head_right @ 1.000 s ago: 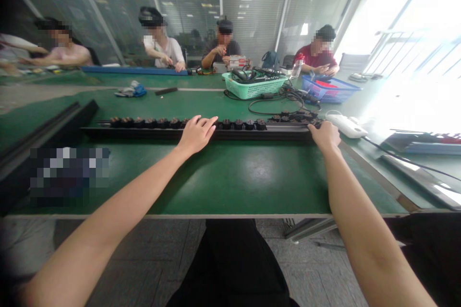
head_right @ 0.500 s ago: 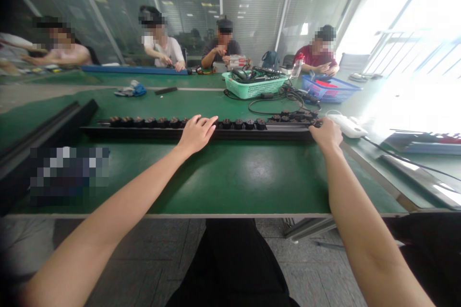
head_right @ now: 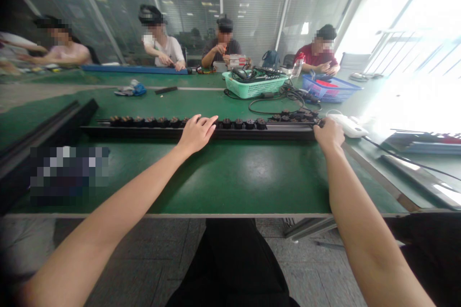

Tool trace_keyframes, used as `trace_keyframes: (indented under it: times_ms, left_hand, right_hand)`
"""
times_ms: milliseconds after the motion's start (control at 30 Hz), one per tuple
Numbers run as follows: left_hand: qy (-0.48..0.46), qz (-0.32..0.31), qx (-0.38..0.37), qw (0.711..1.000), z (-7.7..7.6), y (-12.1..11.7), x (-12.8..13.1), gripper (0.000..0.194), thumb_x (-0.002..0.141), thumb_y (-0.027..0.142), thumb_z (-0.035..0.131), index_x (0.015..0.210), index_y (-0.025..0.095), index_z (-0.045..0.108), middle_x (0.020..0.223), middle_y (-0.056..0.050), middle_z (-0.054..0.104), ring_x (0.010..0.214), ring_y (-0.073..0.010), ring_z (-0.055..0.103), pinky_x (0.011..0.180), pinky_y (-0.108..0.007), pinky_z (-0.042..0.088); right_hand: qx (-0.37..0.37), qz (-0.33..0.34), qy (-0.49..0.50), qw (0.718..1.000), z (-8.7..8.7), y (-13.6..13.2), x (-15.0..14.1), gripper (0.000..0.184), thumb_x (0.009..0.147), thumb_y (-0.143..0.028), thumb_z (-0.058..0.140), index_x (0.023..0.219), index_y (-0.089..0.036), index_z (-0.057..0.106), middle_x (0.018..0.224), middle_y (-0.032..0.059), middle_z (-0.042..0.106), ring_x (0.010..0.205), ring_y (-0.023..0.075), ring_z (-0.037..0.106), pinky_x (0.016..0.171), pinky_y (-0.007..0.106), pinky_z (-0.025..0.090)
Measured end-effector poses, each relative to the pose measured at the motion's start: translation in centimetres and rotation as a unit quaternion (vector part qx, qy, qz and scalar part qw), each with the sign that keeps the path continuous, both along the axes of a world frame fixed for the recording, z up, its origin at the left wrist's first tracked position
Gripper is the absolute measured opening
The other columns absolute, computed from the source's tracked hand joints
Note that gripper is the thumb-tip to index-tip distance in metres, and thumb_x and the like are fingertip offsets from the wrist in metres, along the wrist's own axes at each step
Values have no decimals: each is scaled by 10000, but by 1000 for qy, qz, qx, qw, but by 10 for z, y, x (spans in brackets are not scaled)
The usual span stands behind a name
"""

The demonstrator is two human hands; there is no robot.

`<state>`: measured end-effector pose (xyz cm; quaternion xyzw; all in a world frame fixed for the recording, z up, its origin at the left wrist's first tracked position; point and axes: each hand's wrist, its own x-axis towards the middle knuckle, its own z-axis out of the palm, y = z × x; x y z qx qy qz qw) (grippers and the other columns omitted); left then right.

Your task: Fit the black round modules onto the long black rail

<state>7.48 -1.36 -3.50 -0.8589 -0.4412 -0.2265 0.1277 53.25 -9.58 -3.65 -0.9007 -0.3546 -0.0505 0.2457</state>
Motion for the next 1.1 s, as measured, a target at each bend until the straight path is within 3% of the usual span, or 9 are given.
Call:
trace_keyframes:
  times_ms: [300,500,800,1100]
  left_hand:
    - [2,5,-17,1000,4,-3,1,527,1133,378,344,1591,217,552,1407,-143,710,1445,-389,497,1211,-533,385]
    - [0,0,1,1000,1,-1,0,511,1132,391,337,1572,259,560,1380,-122,729,1421,-370,521,1188,-548,415]
    - [16,8,-1,1000,3,-2,1,519,1138,378,339,1588,227,550,1393,-131,721,1422,-380,519,1190,-537,415]
    - [9,4,-4,1000,2,-1,0,516,1140,382,335,1585,234,550,1391,-131,720,1426,-378,512,1187,-545,412]
  right_hand:
    - [-4,1,1,1000,1,-1,2,488,961,-391,639,1418,-237,711,1353,171,707,1288,353,627,1044,459,514]
    - [-11,6,-9,1000,2,-2,2,489,964,-401,639,1415,-226,716,1350,174,714,1277,357,638,1042,459,525]
    - [3,19,-10,1000,-2,-1,12,547,888,-431,702,1385,-203,717,1268,186,719,1188,365,642,988,475,509]
    - [47,20,-9,999,-8,3,22,471,901,-301,715,1347,-152,734,1259,197,709,1127,299,601,960,407,448]
